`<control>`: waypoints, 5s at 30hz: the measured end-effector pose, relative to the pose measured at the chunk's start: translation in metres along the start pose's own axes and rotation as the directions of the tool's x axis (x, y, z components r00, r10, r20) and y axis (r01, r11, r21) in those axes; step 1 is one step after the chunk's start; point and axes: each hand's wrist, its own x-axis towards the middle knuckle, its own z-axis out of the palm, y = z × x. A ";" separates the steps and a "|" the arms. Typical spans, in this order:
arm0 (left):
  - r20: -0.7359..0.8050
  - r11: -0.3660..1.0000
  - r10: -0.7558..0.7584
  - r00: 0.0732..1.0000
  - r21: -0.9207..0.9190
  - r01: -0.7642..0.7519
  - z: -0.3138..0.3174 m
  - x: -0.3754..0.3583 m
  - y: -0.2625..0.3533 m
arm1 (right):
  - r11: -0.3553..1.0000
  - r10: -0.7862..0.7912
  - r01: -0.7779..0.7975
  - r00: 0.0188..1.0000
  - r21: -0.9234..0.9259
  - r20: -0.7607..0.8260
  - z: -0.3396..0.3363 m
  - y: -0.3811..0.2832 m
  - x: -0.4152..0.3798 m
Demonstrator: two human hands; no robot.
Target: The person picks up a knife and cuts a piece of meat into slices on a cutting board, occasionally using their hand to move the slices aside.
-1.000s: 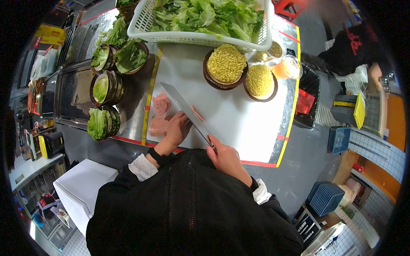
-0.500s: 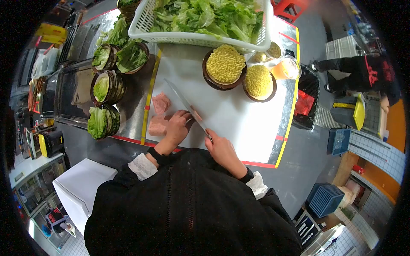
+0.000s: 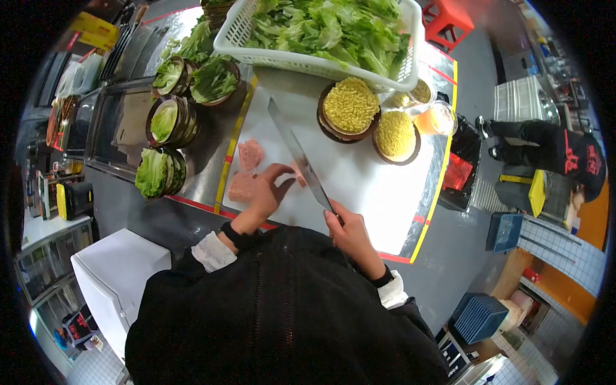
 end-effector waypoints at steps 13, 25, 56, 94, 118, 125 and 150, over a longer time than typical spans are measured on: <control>0.475 -0.096 -0.251 0.843 -0.879 0.467 -0.060 0.018 0.029 | 0.686 0.084 -0.320 0.927 0.653 0.366 -0.025 -0.051 -0.014; 0.409 0.028 -0.430 0.805 -0.885 0.465 -0.066 0.019 0.029 | 0.544 -0.014 -0.511 0.787 0.665 0.617 -0.024 -0.033 -0.005; 0.154 0.965 0.139 0.978 0.201 -0.168 0.008 0.005 -0.015 | 0.922 -0.094 0.054 0.992 -0.384 -0.088 0.032 -0.009 -0.013; 0.093 0.990 0.080 0.992 0.105 -0.090 0.004 0.004 -0.005 | 0.922 -0.040 0.011 0.997 -0.388 -0.069 0.035 0.005 0.008; 0.040 0.994 0.012 0.999 0.107 -0.016 0.015 0.001 -0.004 | 0.983 -0.049 0.044 0.998 -0.180 -0.024 0.023 0.035 0.023; 0.010 0.994 0.042 0.999 0.097 -0.043 0.016 -0.003 -0.011 | 0.987 -0.066 0.059 0.997 -0.147 -0.040 0.024 0.042 0.018; 0.543 -0.200 -0.216 0.811 -0.838 0.507 -0.055 0.011 0.043 | 0.503 -0.044 -0.482 0.815 0.718 0.578 -0.015 -0.018 -0.008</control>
